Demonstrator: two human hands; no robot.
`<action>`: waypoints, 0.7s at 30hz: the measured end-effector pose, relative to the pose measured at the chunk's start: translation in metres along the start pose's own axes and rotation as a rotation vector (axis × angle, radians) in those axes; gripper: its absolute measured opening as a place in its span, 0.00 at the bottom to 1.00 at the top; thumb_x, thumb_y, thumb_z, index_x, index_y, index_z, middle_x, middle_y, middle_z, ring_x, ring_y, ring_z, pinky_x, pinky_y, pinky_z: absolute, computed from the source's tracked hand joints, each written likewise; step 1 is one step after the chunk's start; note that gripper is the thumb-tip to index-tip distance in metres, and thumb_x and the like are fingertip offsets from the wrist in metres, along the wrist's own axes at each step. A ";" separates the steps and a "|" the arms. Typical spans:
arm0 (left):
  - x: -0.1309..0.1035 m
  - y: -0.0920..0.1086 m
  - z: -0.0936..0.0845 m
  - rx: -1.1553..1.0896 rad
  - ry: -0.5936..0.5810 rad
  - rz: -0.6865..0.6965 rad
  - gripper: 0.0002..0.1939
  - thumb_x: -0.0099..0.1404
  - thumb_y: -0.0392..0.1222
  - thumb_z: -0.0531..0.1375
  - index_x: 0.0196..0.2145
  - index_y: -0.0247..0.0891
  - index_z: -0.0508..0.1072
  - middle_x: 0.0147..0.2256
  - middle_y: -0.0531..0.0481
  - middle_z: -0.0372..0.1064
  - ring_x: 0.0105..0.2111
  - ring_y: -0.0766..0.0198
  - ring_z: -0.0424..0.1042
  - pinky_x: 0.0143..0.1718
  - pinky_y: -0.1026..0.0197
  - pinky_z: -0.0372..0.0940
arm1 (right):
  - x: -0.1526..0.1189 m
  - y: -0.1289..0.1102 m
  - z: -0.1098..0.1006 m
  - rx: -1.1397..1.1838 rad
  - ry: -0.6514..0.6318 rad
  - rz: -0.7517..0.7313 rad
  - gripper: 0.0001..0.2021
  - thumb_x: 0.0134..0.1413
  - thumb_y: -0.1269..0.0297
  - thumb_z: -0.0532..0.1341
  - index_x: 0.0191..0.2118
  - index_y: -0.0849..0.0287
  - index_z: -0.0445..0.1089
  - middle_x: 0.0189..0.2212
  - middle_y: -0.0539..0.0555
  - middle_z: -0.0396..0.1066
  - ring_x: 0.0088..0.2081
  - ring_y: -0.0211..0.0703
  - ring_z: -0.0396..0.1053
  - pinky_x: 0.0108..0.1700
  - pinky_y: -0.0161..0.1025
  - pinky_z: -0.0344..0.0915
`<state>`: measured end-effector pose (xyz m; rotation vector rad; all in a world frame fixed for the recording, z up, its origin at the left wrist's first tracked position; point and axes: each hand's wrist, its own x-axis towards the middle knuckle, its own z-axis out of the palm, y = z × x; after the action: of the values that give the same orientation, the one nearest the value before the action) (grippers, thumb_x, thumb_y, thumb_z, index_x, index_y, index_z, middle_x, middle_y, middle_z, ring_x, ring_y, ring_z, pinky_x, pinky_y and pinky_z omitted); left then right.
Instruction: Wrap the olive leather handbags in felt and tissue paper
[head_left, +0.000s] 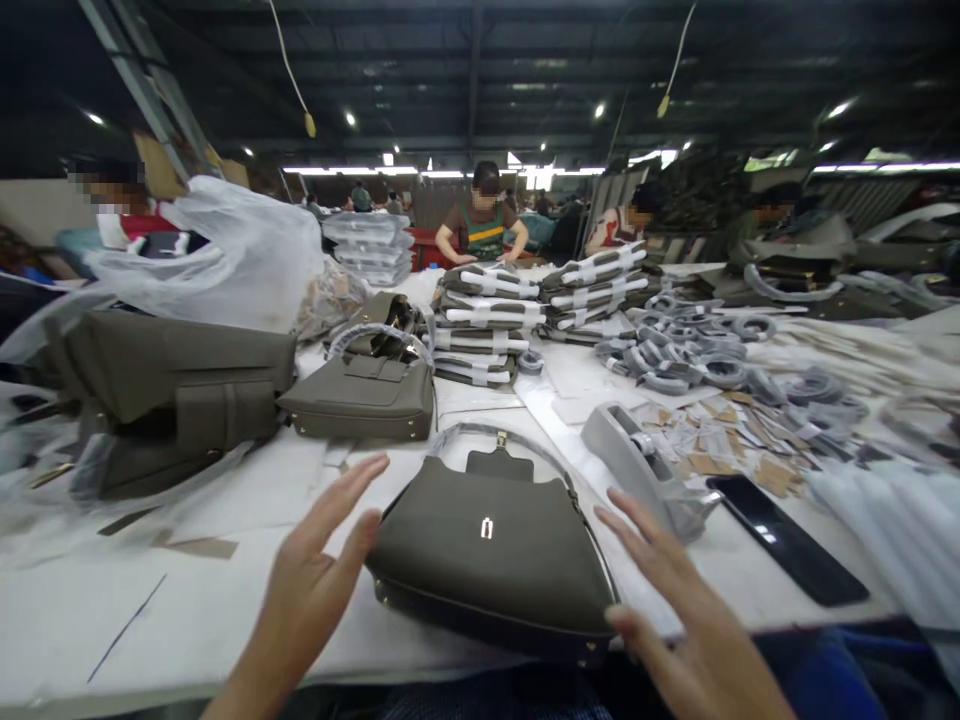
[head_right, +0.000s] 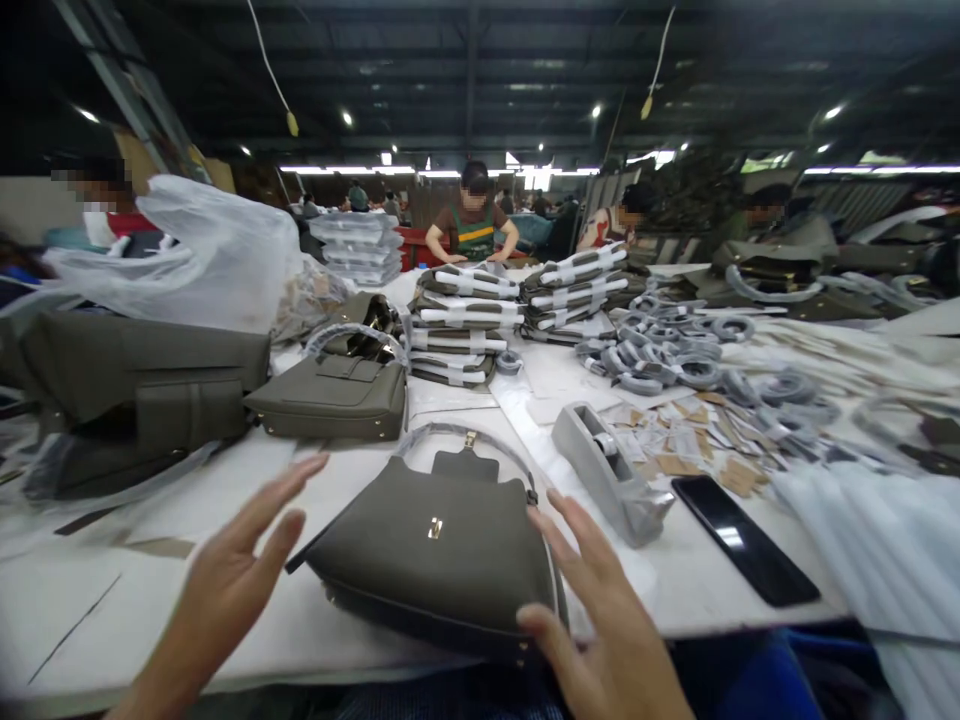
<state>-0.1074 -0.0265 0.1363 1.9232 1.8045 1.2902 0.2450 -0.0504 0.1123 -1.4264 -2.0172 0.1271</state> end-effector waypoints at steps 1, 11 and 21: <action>-0.003 -0.013 0.013 -0.037 -0.055 -0.069 0.26 0.69 0.60 0.51 0.58 0.46 0.70 0.58 0.48 0.69 0.60 0.52 0.66 0.62 0.44 0.61 | -0.004 0.006 0.017 -0.021 -0.057 0.002 0.33 0.61 0.47 0.59 0.68 0.48 0.55 0.68 0.57 0.53 0.66 0.59 0.57 0.61 0.52 0.66; -0.049 -0.026 0.030 0.183 -0.195 0.120 0.23 0.70 0.54 0.54 0.60 0.49 0.67 0.59 0.51 0.68 0.57 0.56 0.69 0.55 0.51 0.69 | 0.005 0.041 0.031 -0.119 -0.234 -0.141 0.31 0.60 0.56 0.62 0.68 0.47 0.55 0.67 0.56 0.56 0.65 0.58 0.58 0.64 0.59 0.60; -0.013 -0.002 0.077 0.628 -0.430 0.854 0.45 0.55 0.62 0.67 0.66 0.46 0.58 0.59 0.44 0.68 0.55 0.50 0.72 0.50 0.50 0.71 | 0.054 0.022 0.041 -0.267 -0.476 -0.547 0.49 0.47 0.50 0.71 0.71 0.45 0.45 0.67 0.58 0.54 0.64 0.67 0.59 0.60 0.61 0.62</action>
<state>-0.0536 -0.0072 0.0836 3.2071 1.2623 0.3323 0.2302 0.0169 0.0951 -0.9967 -2.8382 -0.0489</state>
